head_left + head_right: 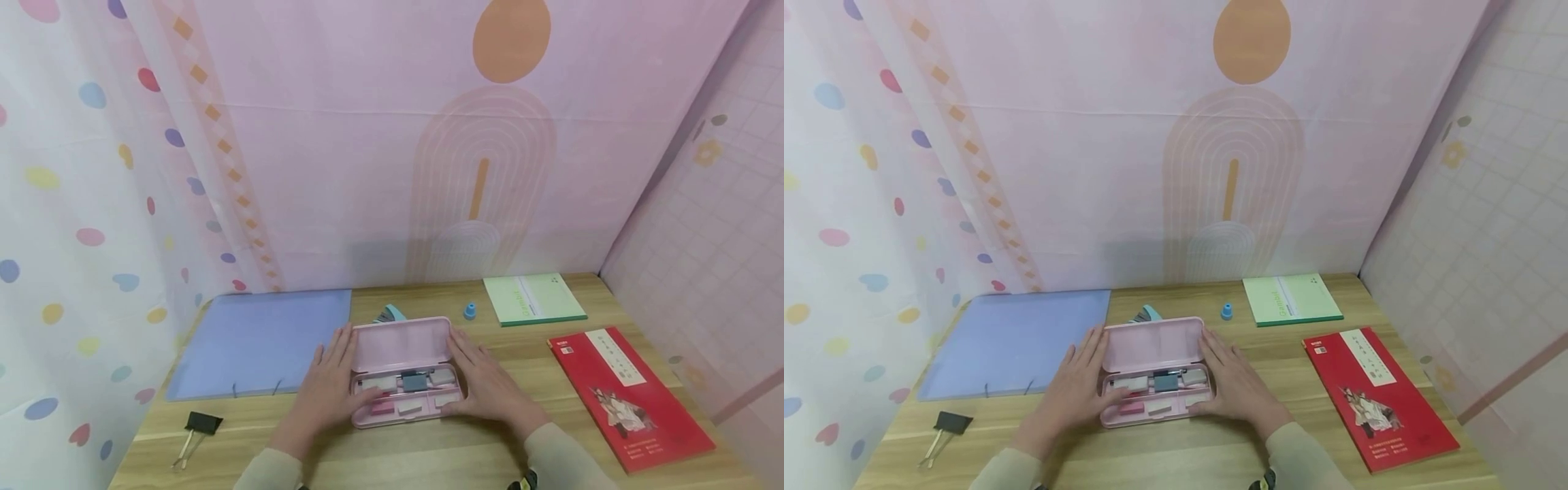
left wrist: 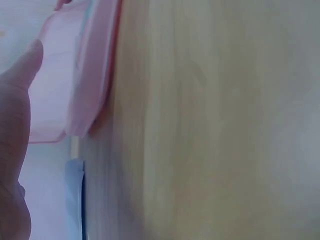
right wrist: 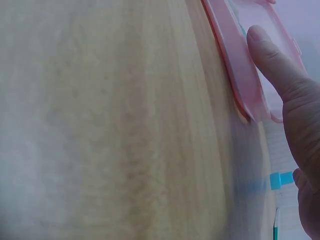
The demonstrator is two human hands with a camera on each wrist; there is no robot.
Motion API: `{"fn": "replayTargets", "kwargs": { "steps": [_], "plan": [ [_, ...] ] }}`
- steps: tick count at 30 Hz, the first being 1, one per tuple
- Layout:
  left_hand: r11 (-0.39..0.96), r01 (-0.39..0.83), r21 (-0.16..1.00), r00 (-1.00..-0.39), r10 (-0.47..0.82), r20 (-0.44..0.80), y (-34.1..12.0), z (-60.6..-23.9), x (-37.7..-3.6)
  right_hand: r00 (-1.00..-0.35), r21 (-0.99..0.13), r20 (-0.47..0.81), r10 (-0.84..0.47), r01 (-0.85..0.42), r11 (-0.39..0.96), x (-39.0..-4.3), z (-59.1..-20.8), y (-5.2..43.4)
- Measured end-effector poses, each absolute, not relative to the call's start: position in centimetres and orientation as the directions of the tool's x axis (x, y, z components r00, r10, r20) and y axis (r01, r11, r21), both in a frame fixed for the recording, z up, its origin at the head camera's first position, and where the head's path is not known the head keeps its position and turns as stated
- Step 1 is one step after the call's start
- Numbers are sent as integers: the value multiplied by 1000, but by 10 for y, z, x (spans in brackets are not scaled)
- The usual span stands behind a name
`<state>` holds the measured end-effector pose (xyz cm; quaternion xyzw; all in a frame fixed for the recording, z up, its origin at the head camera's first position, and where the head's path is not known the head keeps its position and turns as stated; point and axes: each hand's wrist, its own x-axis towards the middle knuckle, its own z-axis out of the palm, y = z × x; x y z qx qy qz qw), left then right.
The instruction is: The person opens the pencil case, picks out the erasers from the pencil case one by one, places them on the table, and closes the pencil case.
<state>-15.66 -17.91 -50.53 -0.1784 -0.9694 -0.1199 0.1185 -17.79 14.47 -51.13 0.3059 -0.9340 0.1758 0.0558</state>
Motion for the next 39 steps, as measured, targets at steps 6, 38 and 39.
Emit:
{"fn": "replayTargets", "kwargs": {
  "steps": [6,38,39],
  "plan": [
    [883,399,246,-901,327,287,-181,-505,-124,-796,-328,230,-559,-604,726,-165,-503,146],
    [870,371,325,-926,320,202,-182,-520,-103,-705,-186,195,-682,-709,680,-177,-502,46],
    [869,371,328,-926,317,208,-182,-520,-102,-711,-193,193,-677,-704,684,-177,-503,46]
  ]
}}
